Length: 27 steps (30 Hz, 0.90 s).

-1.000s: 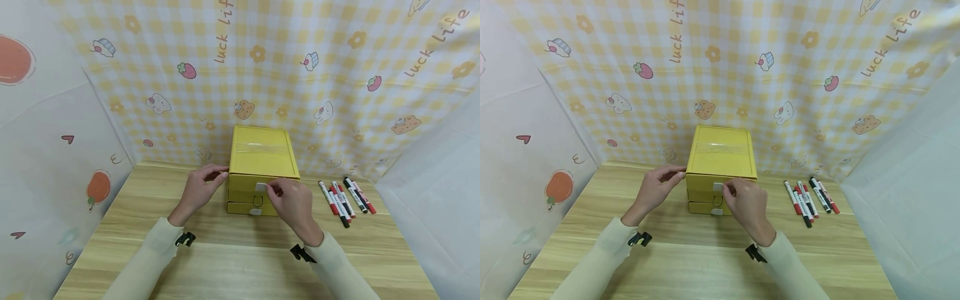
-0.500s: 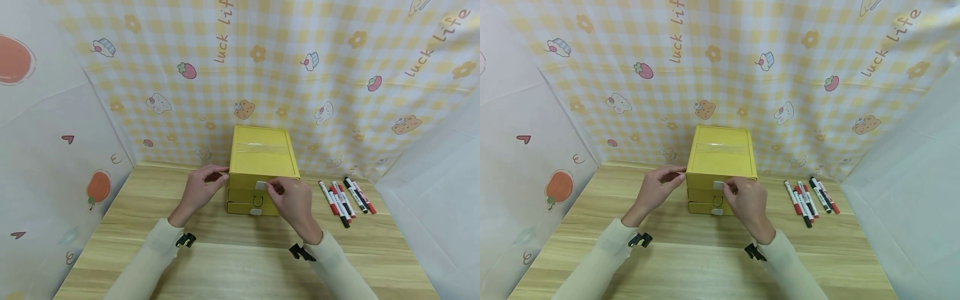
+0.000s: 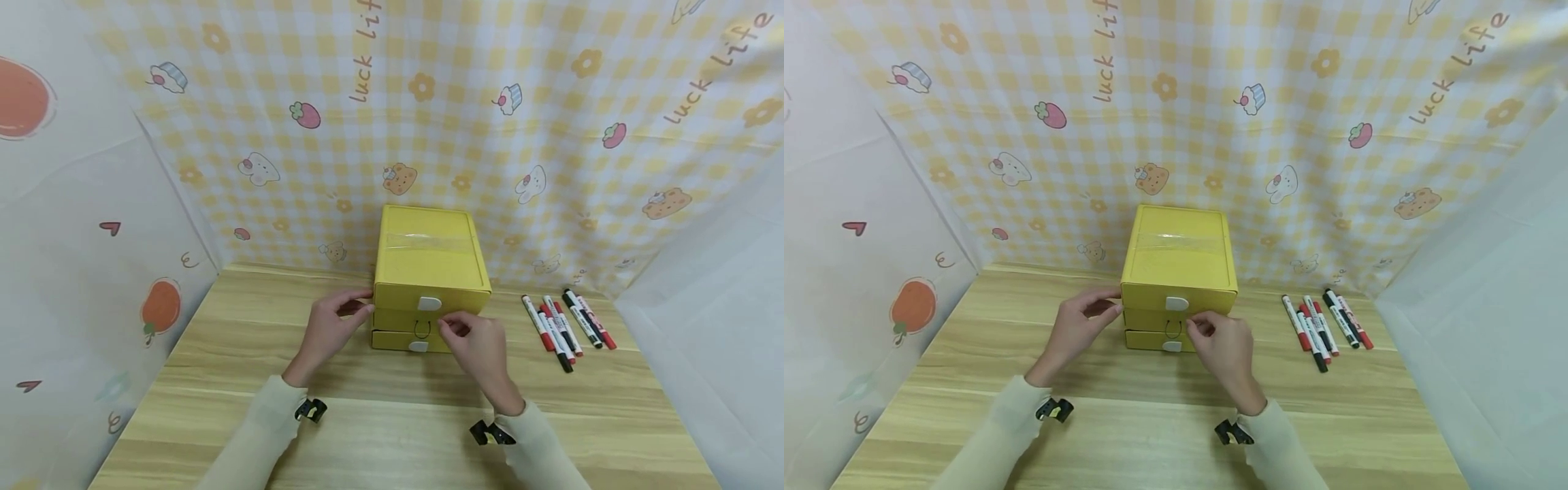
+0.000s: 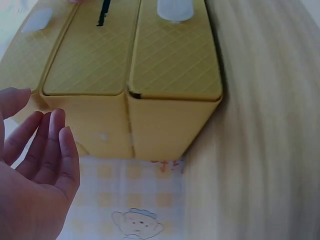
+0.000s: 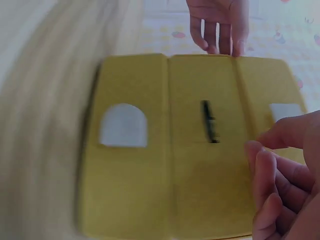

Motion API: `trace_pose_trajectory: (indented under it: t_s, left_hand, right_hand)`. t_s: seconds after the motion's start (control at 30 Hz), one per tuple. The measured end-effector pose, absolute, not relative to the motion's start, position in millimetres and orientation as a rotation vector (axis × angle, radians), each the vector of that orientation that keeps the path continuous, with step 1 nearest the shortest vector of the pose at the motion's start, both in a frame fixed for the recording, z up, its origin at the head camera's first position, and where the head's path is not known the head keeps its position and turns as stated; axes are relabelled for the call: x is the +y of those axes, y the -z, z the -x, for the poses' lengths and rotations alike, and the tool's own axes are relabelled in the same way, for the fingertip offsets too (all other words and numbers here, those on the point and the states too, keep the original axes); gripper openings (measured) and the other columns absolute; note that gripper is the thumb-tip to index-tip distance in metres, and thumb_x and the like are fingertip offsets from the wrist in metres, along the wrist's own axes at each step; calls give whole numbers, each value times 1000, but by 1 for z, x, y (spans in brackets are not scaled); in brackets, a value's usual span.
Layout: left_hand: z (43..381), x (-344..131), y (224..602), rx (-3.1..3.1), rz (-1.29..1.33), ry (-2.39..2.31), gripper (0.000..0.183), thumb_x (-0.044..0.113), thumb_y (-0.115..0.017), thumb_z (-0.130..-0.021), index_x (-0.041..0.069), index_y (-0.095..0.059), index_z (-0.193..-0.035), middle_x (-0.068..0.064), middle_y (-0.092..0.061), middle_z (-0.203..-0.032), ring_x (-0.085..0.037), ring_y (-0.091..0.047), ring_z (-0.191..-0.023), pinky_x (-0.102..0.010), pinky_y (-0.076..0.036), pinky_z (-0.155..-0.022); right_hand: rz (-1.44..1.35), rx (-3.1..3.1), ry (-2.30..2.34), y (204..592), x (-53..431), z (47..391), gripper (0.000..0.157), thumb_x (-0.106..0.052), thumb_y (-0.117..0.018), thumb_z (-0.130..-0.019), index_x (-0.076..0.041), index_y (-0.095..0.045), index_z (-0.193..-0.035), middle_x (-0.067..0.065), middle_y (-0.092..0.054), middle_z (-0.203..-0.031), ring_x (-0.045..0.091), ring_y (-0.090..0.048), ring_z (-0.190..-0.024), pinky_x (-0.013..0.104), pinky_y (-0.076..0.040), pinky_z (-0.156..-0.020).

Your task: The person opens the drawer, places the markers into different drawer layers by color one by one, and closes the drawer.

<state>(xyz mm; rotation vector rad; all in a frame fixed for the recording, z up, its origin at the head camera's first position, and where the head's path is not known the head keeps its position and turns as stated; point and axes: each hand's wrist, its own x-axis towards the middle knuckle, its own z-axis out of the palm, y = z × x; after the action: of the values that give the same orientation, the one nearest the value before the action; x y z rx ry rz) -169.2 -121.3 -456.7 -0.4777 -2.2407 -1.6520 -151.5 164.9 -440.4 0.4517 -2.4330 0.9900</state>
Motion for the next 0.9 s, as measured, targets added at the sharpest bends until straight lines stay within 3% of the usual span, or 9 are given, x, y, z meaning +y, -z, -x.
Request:
trace_pose_trajectory:
  t_s: [0.1, 0.27, 0.63, 0.9]
  left_hand:
    - [168, -120, 462, -2236, 452, 1657, 25, 2, -84, -98, 0, -81, -123, -14, -80, -121, -29, -78, -100, -36, -65, -90]
    - [168, -118, 466, -2229, 429, 1656, 24, 1, -83, -98, -2, -81, -122, -15, -79, -122, -30, -78, -100, -33, -65, -91]
    - [169, -116, 472, -2204, 423, 1648, 23, 1, -84, -97, -1, -81, -120, -14, -79, -121, -28, -78, -99, -31, -64, -91]
    - [170, -116, 469, -2210, 436, 1637, 22, 0, -83, -98, -2, -81, -120, -15, -79, -120, -30, -78, -100, -32, -65, -91]
  right_hand:
    - [-379, -2485, -1147, 455, 164, 152, 5, -5, -85, -93, -3, -86, -88, -4, -74, -68, 9, -64, -55, 20, -49, -50]
    - [-282, -2533, -1293, 470, 161, 153, 9, -8, -84, -96, -5, -87, -87, -4, -72, -64, 9, -61, -52, 22, -45, -47]
    - [-231, -2523, -1505, 474, 153, 153, 14, -6, -80, -99, -5, -86, -86, 17, -73, -68, 10, -59, -47, 20, -46, -45]
    - [-264, -2554, -1440, 472, 153, 151, 17, -3, -79, -99, -6, -85, -84, 13, -73, -66, 9, -59, -47, 20, -40, -42]
